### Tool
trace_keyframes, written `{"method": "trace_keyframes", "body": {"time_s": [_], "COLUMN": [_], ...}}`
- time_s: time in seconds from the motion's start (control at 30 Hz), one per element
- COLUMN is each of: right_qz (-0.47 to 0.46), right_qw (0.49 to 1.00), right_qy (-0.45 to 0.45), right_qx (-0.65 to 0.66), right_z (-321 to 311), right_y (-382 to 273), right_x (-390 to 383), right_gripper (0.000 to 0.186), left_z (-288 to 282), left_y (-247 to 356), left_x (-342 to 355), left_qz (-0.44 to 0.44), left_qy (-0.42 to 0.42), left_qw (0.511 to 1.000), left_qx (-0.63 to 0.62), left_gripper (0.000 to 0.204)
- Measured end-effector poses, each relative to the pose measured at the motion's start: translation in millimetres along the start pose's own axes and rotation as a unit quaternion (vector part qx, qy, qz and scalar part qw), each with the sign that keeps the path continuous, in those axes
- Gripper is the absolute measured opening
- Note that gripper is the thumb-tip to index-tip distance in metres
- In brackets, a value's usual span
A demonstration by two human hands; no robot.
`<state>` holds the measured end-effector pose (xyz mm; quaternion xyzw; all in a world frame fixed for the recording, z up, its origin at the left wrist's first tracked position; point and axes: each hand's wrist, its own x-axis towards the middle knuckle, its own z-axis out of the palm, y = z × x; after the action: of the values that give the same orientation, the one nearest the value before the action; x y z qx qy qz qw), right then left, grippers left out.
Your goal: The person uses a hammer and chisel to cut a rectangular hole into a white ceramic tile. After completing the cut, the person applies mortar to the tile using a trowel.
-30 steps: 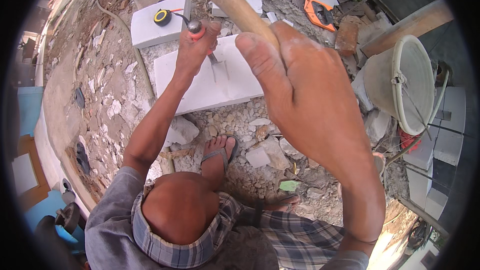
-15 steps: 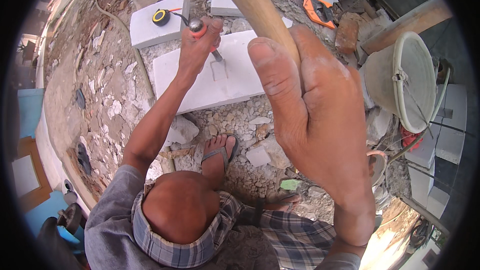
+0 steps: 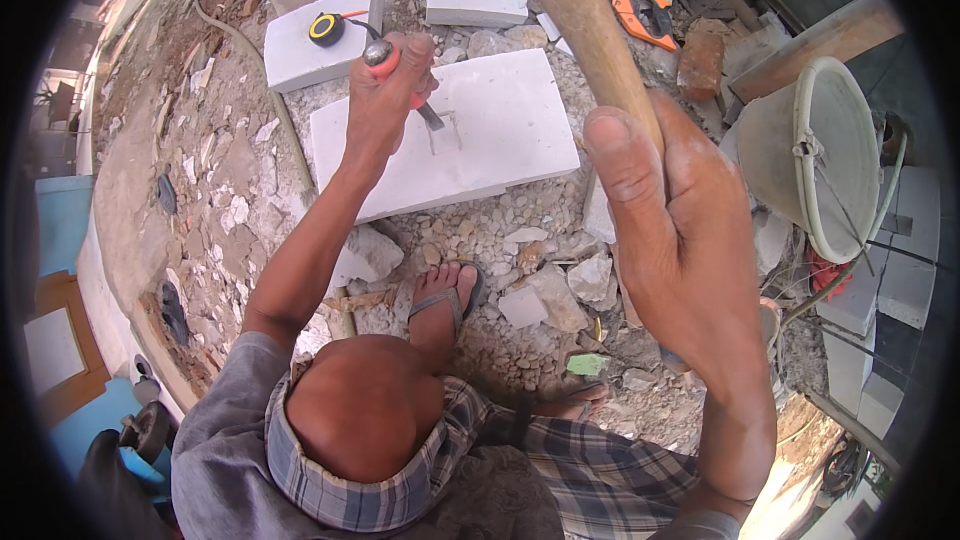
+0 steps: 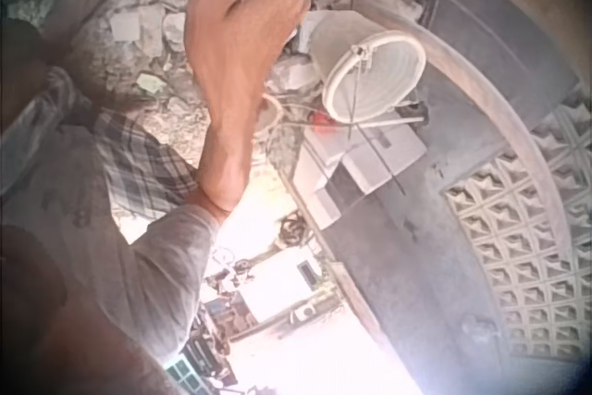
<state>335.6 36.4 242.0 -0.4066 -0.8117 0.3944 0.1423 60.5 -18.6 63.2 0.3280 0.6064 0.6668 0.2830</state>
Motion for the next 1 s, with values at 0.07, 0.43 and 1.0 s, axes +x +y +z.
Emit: {"method": "trace_keyframes", "body": {"time_s": [0.07,0.43,1.0], "right_qz": [0.004,-0.047,-0.142], "right_qw": [1.000,0.995,0.987], "right_qy": [-0.008,-0.089,0.002], "right_qx": [0.018,-0.002,0.079], "right_z": [0.5,12.0,-5.7], "right_y": [-0.3,6.2,-24.5], "right_x": [-4.8,-14.8,-30.7], "right_gripper": [0.050,0.046,0.056], "left_z": [0.0,0.2,0.0], "left_y": [6.1,3.2,3.3], "left_x": [-8.1,-31.4,-37.3], "left_qz": [0.001,0.015,0.018], "left_qy": [-0.013,0.006,-0.032], "left_qw": [1.000,1.000,0.999], "left_qx": [-0.008,0.008,0.036], "left_gripper": [0.043,0.051,0.049]}}
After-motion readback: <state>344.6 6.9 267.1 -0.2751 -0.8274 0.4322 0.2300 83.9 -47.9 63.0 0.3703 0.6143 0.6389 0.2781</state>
